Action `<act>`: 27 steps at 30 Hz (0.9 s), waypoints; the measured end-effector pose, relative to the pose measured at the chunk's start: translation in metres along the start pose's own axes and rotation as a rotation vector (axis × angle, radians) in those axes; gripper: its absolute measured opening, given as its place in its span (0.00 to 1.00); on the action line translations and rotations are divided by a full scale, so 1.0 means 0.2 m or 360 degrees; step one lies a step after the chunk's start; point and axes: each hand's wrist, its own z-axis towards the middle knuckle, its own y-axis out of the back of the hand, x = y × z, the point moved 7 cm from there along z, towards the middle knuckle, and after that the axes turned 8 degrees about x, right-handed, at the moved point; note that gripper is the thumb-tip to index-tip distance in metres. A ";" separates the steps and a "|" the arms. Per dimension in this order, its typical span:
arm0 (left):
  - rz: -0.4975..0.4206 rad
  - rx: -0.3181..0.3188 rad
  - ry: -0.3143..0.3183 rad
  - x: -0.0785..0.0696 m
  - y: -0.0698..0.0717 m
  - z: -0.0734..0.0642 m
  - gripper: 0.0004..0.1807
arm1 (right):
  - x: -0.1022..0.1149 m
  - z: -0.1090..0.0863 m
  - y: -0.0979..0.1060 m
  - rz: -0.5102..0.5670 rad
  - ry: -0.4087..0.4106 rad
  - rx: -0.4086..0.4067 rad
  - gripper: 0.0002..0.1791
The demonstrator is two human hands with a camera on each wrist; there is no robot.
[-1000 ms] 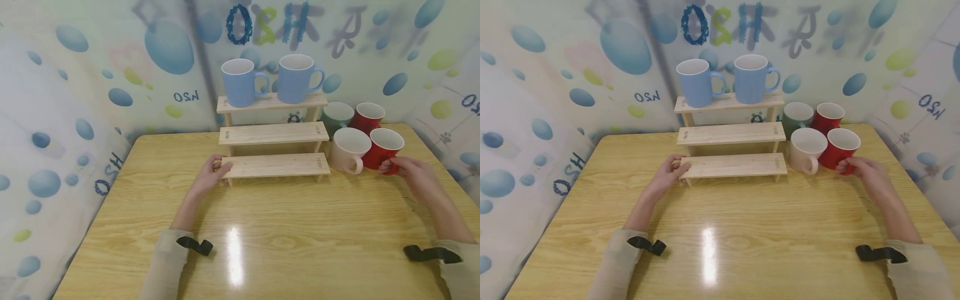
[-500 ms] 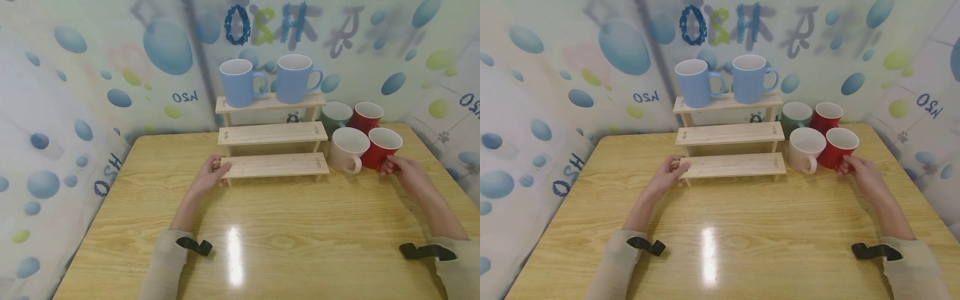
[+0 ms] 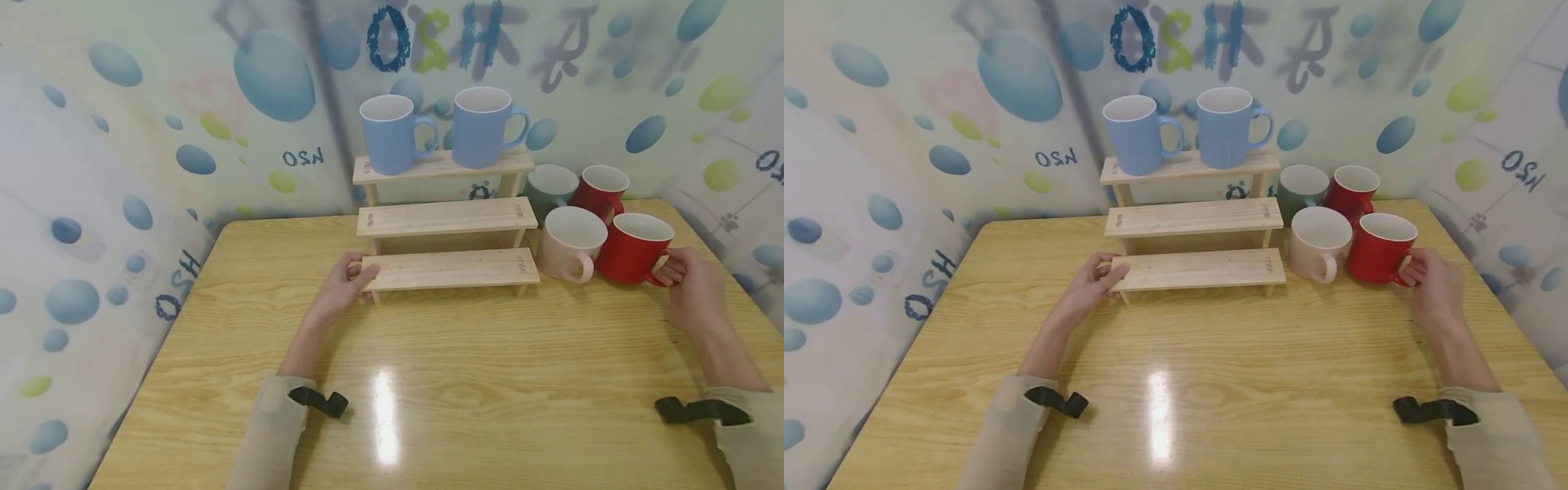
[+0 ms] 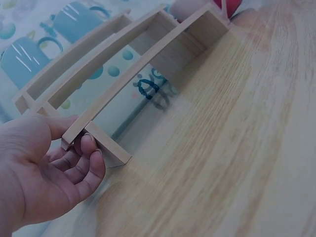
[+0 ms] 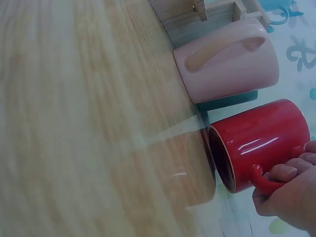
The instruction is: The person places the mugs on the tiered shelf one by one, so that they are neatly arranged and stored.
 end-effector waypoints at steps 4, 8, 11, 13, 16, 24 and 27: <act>-0.0014 0.0002 0.0007 -0.01 0.00 0.00 0.25 | 0.04 -0.01 0.00 0.0031 0.0130 -0.0094 0.25; -0.0023 0.0002 0.0021 -0.01 0.00 0.00 0.25 | 0.08 -0.03 -0.02 0.0054 0.0280 -0.0148 0.25; -0.0013 0.0002 0.0021 0.00 0.00 0.01 0.26 | 0.13 -0.05 -0.02 0.0010 0.0385 -0.0251 0.25; -0.0012 0.0003 0.0019 0.02 0.00 0.02 0.26 | 0.16 -0.06 -0.03 -0.0062 0.0449 -0.0337 0.25; -0.0014 -0.0002 0.0019 0.06 0.02 0.05 0.27 | 0.21 -0.08 -0.05 -0.0216 0.0565 -0.0395 0.24; 0.0022 -0.0034 -0.0024 0.12 0.05 0.07 0.32 | 0.31 -0.13 -0.15 -0.0391 0.0642 -0.0283 0.27; 0.0028 -0.0035 -0.0029 0.12 0.05 0.07 0.32 | 0.33 -0.14 -0.19 -0.0399 0.0643 -0.0266 0.26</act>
